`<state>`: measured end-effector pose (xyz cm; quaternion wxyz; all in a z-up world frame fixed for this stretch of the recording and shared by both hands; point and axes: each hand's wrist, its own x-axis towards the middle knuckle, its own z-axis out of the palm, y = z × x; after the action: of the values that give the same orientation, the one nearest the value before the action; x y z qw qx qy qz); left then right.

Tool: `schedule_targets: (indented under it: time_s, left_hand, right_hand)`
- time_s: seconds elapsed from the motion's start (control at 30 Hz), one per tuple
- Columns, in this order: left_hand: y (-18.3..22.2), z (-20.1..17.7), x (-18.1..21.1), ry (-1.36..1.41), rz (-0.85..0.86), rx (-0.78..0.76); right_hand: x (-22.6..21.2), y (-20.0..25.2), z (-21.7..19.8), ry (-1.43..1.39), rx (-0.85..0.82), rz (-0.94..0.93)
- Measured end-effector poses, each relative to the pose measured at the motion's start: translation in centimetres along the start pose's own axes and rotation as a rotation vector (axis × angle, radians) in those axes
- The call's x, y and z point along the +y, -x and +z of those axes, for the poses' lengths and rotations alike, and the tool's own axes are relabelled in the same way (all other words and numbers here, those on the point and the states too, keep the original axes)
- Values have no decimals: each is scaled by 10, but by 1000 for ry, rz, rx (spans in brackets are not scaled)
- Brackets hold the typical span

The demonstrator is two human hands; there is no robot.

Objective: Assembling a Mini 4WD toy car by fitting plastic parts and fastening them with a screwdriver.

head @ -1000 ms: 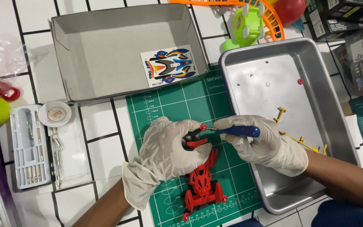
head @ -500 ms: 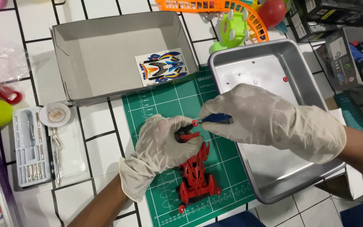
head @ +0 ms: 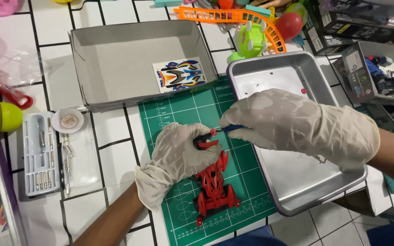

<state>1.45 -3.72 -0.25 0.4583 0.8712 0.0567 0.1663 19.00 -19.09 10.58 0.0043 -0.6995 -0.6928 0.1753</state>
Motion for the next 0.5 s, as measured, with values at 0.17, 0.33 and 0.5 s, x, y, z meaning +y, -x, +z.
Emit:
schedule_targets:
  time_s: [0.17,0.33,0.5]
  left_hand:
    - [2,5,-5,-4,7,29]
    - [1,2,-2,-13,-9,24]
    - [-2,-1,2,-114,-85,-61]
  right_hand:
    - [10,3,23,588,356,-153]
    - [10,-1,25,494,399,-163]
    - [-17,-20,-10,313,-186,256]
